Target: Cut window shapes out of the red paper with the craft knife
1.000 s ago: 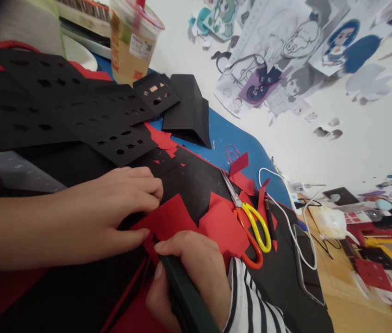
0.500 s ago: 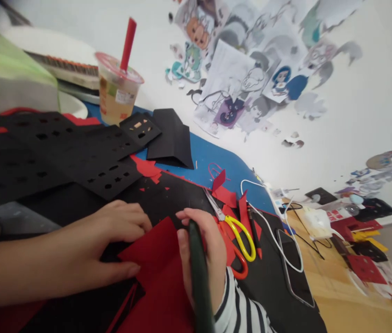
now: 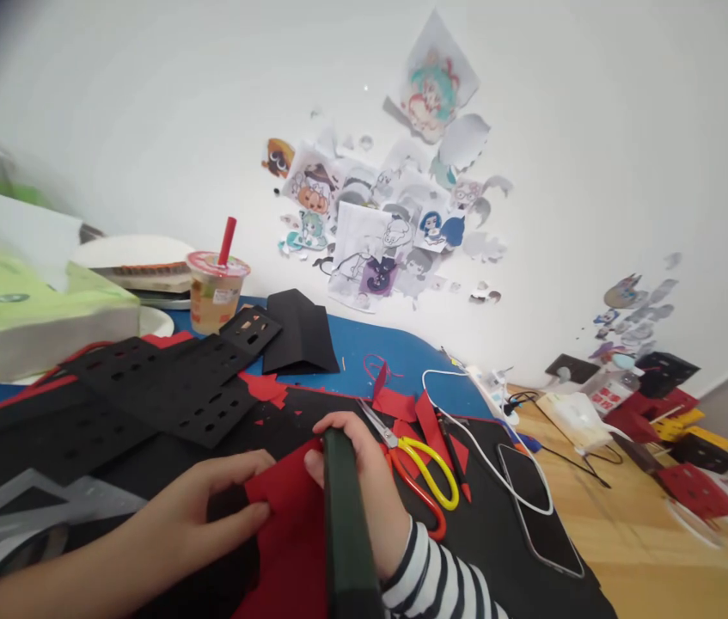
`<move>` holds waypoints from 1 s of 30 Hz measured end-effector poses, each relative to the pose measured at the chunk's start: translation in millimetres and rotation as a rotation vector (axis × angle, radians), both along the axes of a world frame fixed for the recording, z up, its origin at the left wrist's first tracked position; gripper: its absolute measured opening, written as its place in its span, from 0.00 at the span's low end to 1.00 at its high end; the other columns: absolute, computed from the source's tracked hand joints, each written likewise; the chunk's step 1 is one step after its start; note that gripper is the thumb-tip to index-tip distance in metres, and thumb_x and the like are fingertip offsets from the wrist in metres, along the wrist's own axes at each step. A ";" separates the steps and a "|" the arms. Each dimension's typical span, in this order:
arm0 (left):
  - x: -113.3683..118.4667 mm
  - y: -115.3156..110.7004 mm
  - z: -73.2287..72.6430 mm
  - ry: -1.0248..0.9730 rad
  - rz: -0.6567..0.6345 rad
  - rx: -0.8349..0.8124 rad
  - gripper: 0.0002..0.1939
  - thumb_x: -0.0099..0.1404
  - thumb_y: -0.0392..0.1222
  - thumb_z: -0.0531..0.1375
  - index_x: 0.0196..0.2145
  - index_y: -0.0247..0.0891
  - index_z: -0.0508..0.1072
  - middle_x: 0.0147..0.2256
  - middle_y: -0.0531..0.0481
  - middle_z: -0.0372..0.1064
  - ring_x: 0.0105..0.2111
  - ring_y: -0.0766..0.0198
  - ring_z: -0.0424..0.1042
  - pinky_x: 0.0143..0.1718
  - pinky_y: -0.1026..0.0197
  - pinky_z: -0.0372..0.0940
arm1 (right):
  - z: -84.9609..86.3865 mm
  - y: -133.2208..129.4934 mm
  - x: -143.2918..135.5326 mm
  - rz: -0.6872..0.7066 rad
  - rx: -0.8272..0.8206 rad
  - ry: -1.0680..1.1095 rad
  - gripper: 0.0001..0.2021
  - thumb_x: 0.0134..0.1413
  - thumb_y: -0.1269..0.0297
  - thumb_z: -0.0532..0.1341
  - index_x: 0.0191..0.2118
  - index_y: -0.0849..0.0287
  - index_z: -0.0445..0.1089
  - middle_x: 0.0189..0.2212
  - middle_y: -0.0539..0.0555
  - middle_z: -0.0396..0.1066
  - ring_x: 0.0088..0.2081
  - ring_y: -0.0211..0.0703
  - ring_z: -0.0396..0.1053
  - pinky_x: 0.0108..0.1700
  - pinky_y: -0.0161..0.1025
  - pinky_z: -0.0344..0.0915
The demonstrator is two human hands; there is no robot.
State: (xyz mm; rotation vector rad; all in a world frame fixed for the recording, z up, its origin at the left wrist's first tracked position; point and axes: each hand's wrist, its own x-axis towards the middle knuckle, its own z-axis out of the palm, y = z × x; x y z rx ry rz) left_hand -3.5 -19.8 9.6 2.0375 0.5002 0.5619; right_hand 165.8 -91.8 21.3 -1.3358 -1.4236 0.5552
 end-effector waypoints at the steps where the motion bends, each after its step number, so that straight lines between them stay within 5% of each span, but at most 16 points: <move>1: -0.6 -0.3 3.6 -0.030 -0.008 -0.036 0.08 0.58 0.43 0.52 0.26 0.38 0.64 0.28 0.52 0.69 0.31 0.62 0.69 0.35 0.61 0.65 | -1.5 0.1 -1.6 0.017 -0.016 0.087 0.08 0.54 0.67 0.61 0.41 0.53 0.66 0.26 0.46 0.59 0.24 0.35 0.59 0.26 0.31 0.61; 6: -2.9 -0.5 10.8 -0.040 -0.016 -0.243 0.11 0.56 0.49 0.55 0.25 0.38 0.65 0.29 0.52 0.69 0.33 0.61 0.69 0.36 0.63 0.64 | -9.5 -0.9 -14.0 0.103 -0.149 0.611 0.11 0.51 0.60 0.66 0.40 0.50 0.68 0.26 0.45 0.60 0.26 0.34 0.61 0.27 0.29 0.62; 9: -1.6 3.7 5.7 0.009 -0.021 -0.298 0.09 0.53 0.46 0.55 0.25 0.38 0.65 0.27 0.53 0.68 0.31 0.61 0.68 0.33 0.63 0.63 | -8.8 0.8 -14.1 0.110 -0.165 0.672 0.11 0.52 0.57 0.66 0.40 0.50 0.67 0.26 0.45 0.63 0.28 0.34 0.65 0.31 0.30 0.65; 15: -1.6 15.1 -10.7 0.226 0.033 0.110 0.04 0.53 0.37 0.54 0.24 0.37 0.68 0.30 0.51 0.68 0.33 0.61 0.67 0.35 0.60 0.59 | 5.7 -1.4 13.9 -0.118 0.042 0.212 0.14 0.60 0.50 0.56 0.45 0.52 0.70 0.39 0.53 0.71 0.36 0.39 0.71 0.42 0.37 0.69; 18: -2.3 18.4 -16.0 0.249 0.030 0.337 0.03 0.52 0.34 0.55 0.23 0.37 0.67 0.30 0.49 0.68 0.36 0.58 0.65 0.38 0.57 0.58 | 11.6 -9.1 20.1 -0.052 0.061 -0.048 0.09 0.59 0.57 0.59 0.39 0.54 0.73 0.26 0.50 0.73 0.25 0.36 0.70 0.31 0.33 0.69; 22: -2.3 19.9 -19.4 0.222 0.016 0.415 0.02 0.53 0.33 0.56 0.26 0.37 0.68 0.31 0.49 0.68 0.38 0.57 0.64 0.41 0.54 0.57 | -4.5 -12.9 6.2 0.150 -0.060 -0.147 0.03 0.50 0.68 0.61 0.32 0.56 0.72 0.17 0.48 0.71 0.17 0.36 0.68 0.21 0.30 0.65; 26: -2.9 19.2 -19.7 0.217 -0.006 0.444 0.02 0.53 0.33 0.56 0.27 0.37 0.68 0.32 0.49 0.67 0.38 0.56 0.63 0.42 0.52 0.57 | -30.0 -8.7 -8.8 0.093 -0.125 -0.186 0.05 0.44 0.72 0.60 0.29 0.56 0.70 0.15 0.47 0.69 0.15 0.35 0.65 0.18 0.29 0.63; 30: -2.1 19.5 -20.9 0.237 -0.012 0.468 0.04 0.59 0.35 0.55 0.26 0.38 0.67 0.32 0.49 0.66 0.37 0.56 0.62 0.40 0.52 0.57 | -29.8 -5.7 -12.3 0.020 -0.128 -0.222 0.05 0.43 0.72 0.57 0.27 0.56 0.67 0.14 0.45 0.65 0.14 0.34 0.63 0.18 0.29 0.62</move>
